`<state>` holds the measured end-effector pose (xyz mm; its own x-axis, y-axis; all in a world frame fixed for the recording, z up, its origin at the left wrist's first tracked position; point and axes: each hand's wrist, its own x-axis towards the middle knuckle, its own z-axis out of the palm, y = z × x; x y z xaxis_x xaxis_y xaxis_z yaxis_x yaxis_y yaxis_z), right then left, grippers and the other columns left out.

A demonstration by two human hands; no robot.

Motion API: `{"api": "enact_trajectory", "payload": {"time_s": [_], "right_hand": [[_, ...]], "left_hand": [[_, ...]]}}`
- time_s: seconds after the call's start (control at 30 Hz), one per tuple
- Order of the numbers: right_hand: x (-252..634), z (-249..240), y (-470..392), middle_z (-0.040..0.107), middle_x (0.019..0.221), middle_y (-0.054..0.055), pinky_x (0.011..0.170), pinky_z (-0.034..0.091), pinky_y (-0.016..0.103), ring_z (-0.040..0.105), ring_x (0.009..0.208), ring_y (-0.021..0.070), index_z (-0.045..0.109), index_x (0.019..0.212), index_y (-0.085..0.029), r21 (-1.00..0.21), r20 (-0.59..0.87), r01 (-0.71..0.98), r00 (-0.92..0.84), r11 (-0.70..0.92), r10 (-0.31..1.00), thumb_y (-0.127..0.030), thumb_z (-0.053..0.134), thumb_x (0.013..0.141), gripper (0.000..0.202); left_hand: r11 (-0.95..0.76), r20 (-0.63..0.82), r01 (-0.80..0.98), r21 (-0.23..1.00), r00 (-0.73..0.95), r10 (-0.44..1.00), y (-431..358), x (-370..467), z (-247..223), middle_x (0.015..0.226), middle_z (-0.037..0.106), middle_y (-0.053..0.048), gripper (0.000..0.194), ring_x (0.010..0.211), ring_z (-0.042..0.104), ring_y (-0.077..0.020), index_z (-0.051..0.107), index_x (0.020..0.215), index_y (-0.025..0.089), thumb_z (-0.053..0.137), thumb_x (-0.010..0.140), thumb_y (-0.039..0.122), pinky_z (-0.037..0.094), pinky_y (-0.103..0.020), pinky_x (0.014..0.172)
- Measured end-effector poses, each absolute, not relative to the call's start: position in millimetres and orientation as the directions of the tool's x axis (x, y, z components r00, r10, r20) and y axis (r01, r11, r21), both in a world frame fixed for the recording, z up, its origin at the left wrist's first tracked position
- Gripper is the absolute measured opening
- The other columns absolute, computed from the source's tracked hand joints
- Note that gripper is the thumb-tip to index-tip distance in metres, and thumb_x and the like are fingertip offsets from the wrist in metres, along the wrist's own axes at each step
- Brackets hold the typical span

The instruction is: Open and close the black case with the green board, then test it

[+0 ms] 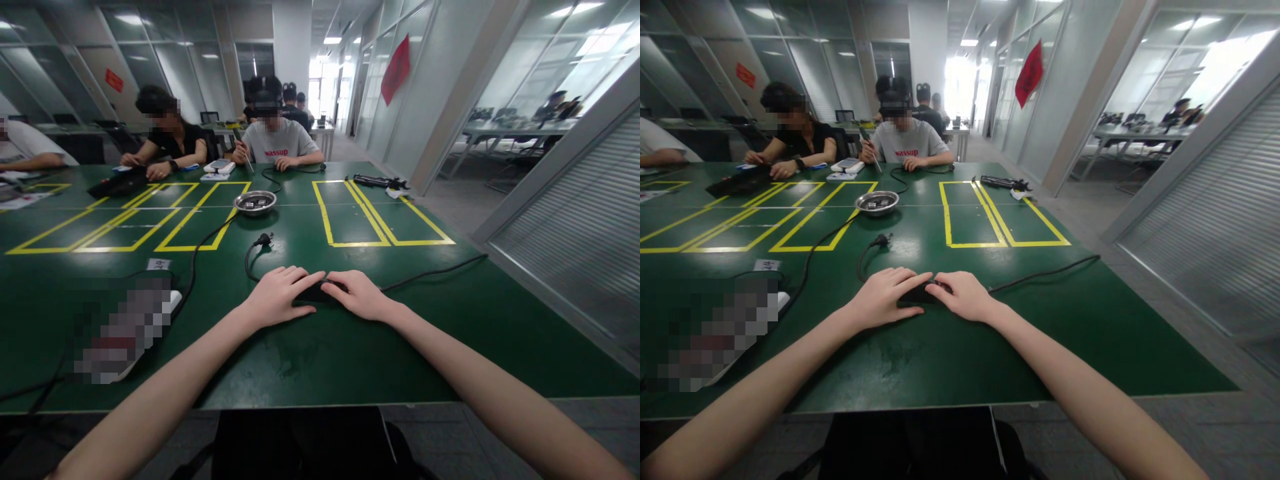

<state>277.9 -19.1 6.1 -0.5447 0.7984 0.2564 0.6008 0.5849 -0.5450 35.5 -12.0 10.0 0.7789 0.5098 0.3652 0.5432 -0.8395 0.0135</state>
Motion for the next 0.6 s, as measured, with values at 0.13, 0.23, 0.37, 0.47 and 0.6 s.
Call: {"api": "enact_trajectory", "payload": {"time_s": [0.13,0.23,0.37,0.47,0.6], "right_hand": [[281.2,12.7,-19.0,0.048,0.062,-0.003,0.057,0.033,0.028,0.042,0.058,0.0137,0.049,0.069,-0.021,-0.798,0.127,0.440,-0.547,0.413,0.828,-0.074,0.036,0.099,0.062],[285.1,14.1,-17.9,0.041,0.057,-0.004,0.053,0.032,0.028,0.035,0.053,0.0122,0.045,0.067,-0.022,-0.896,0.016,0.346,-0.604,0.280,0.797,-0.083,0.034,0.094,0.067],[285.3,9.5,-16.6,0.044,0.053,-0.002,0.057,0.038,0.030,0.041,0.052,0.0134,0.044,0.060,-0.022,-0.857,0.003,0.413,-0.596,0.309,0.803,-0.075,0.028,0.100,0.069],[282.4,5.8,-17.2,0.059,0.063,0.003,0.067,0.045,0.032,0.055,0.062,0.0179,0.055,0.065,-0.022,-0.701,0.178,0.545,-0.489,0.459,0.854,-0.062,0.028,0.106,0.063],[281.5,7.1,-20.0,0.071,0.102,0.010,0.084,0.051,0.037,0.066,0.093,0.0240,0.069,0.106,-0.022,-0.470,0.469,0.527,-0.531,0.708,0.706,-0.052,0.051,0.102,0.036]], "left_hand": [[-0.835,0.389,0.536,-0.126,0.801,0.455,-12.5,37.1,12.3,0.123,0.068,-0.012,0.056,0.109,0.065,-0.0259,0.043,0.153,0.023,0.051,0.098,0.017,0.050,-0.038,0.090],[-0.835,0.403,0.525,-0.163,0.808,0.429,-14.1,39.5,15.3,0.123,0.070,-0.012,0.054,0.107,0.065,-0.0253,0.044,0.152,0.020,0.045,0.099,0.014,0.048,-0.037,0.088],[-0.836,0.365,0.526,-0.156,0.817,0.446,-15.3,40.6,16.8,0.120,0.073,-0.012,0.054,0.102,0.066,-0.0257,0.047,0.149,0.016,0.054,0.095,0.019,0.042,-0.038,0.085],[-0.837,0.330,0.535,-0.114,0.815,0.476,-14.3,39.6,15.6,0.113,0.075,-0.013,0.052,0.097,0.066,-0.0264,0.052,0.144,0.014,0.060,0.094,0.027,0.040,-0.040,0.083],[-0.819,0.314,0.574,-0.013,0.780,0.542,-11.7,38.2,13.2,0.100,0.077,-0.011,0.045,0.091,0.068,-0.0260,0.060,0.136,0.014,0.060,0.097,0.037,0.040,-0.040,0.083]]}}
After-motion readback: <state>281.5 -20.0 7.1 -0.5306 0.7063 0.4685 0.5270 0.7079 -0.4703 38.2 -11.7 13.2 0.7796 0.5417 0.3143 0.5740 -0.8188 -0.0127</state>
